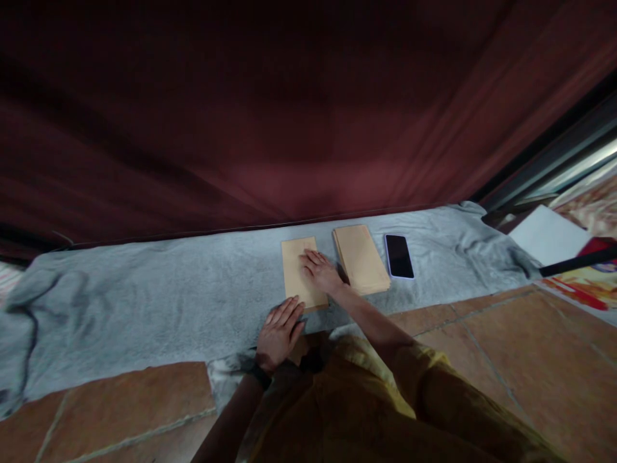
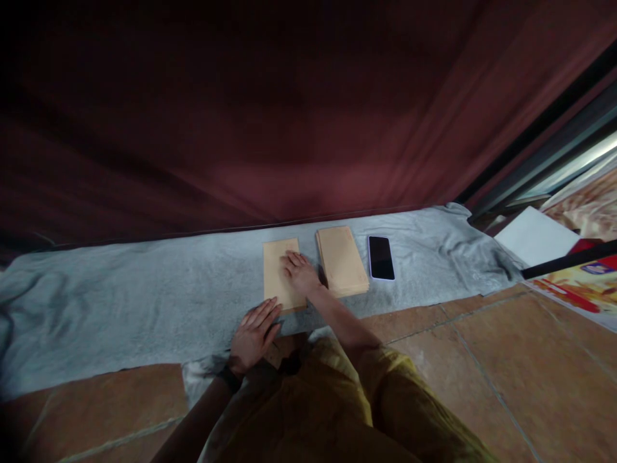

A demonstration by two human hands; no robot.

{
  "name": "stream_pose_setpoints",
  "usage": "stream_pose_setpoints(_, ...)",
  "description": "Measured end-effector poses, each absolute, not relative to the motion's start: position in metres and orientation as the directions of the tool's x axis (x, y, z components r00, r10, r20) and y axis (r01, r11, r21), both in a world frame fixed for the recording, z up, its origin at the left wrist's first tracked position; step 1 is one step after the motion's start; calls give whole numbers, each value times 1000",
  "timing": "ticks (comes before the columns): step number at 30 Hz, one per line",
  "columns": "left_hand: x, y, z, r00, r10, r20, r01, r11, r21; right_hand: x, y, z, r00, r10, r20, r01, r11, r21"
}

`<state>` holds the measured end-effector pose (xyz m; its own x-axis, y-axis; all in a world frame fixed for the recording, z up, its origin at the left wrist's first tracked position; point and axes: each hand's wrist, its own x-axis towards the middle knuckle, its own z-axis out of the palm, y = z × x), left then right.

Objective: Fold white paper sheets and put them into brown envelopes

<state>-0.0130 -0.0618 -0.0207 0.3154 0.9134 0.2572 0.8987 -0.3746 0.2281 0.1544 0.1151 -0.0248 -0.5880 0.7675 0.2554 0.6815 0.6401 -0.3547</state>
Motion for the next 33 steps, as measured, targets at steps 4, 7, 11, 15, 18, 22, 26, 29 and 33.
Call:
stream_pose_setpoints(4,-13,-63,-23,315,913,259,901,-373,220,137,114,-24,-492,835,246,740,550,-387)
stream_pose_setpoints(7,-14,-65,-25,326,908,261,894,-386,226,131,98,-23,-523,817,242,716,576,-395)
stream_pose_setpoints(11,-16,-66,-30,319,903,289,887,-392,244,133,67,-19,-700,675,234,582,728,-362)
stream_pose_setpoints(15,-17,-67,-32,317,896,311,887,-396,239,135,51,-12,-764,599,240,506,787,-354)
stream_pose_setpoints(18,-16,-68,-32,309,898,312,889,-390,242,134,55,-12,-781,576,242,486,803,-345)
stream_pose_setpoints(22,-15,-68,-29,296,905,305,886,-379,266,128,72,-17,-776,585,236,512,802,-308)
stream_pose_setpoints(26,-15,-67,-26,299,907,297,878,-383,286,125,80,-16,-775,591,225,522,799,-300)
stream_pose_setpoints(29,-15,-67,-23,296,911,286,878,-378,294,131,73,-11,-785,580,219,507,804,-309)
stream_pose_setpoints(33,-13,-66,-20,291,914,282,885,-370,285,154,50,-6,-797,555,239,457,812,-362)
